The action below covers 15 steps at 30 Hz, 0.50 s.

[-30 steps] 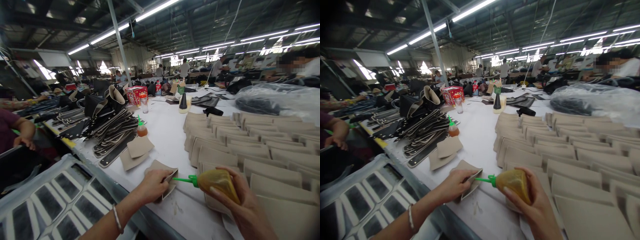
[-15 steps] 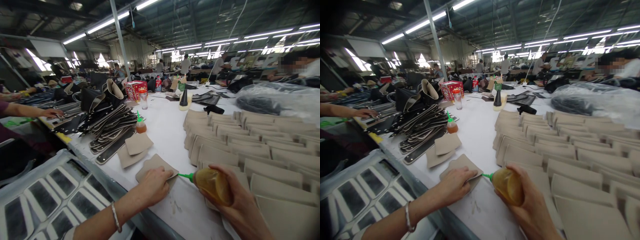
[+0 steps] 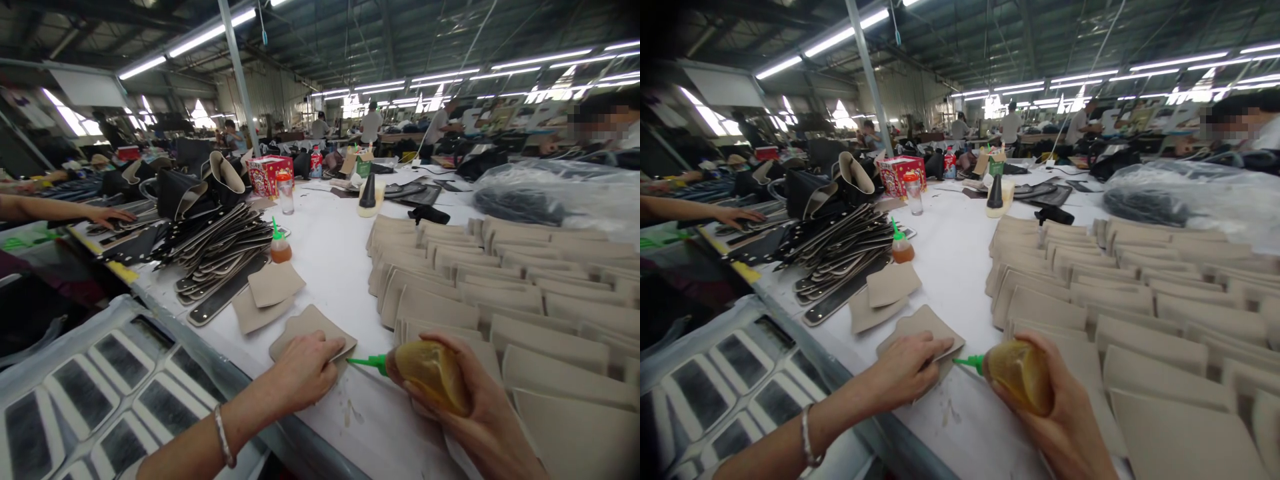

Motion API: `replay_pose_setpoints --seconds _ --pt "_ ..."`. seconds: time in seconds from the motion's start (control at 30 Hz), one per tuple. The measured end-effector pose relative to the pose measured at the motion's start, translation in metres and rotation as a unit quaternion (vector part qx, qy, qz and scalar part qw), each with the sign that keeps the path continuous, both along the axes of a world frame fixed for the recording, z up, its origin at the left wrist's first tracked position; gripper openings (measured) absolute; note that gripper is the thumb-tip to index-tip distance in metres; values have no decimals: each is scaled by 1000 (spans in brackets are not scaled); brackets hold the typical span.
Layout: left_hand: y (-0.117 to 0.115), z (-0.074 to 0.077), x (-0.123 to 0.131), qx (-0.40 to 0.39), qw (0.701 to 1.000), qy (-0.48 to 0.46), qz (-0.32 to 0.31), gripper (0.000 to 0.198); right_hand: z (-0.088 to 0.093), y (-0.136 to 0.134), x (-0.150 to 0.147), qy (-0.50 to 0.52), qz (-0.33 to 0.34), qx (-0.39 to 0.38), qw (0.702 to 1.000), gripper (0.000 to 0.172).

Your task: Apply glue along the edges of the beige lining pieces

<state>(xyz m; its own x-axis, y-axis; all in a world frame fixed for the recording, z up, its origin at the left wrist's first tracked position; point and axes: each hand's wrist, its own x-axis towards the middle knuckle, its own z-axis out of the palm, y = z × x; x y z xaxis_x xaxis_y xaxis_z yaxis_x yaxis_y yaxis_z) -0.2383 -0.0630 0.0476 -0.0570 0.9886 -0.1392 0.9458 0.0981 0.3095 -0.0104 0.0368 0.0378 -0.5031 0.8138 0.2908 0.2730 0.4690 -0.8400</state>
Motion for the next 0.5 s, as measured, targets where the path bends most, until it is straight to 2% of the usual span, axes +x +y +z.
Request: replay_pose_setpoints --seconds 0.13,0.33,0.5 --pt "-1 2 0 -2 1000 -2 0 41 1 1 0 -2 -39 -2 999 46" --pt "-2 5 -2 -1 1000 -12 -3 41 -1 -9 -2 20 -12 -115 993 53" --pt "-5 6 -3 -2 1000 -20 -7 42 -9 -11 0 12 -25 -94 995 56"
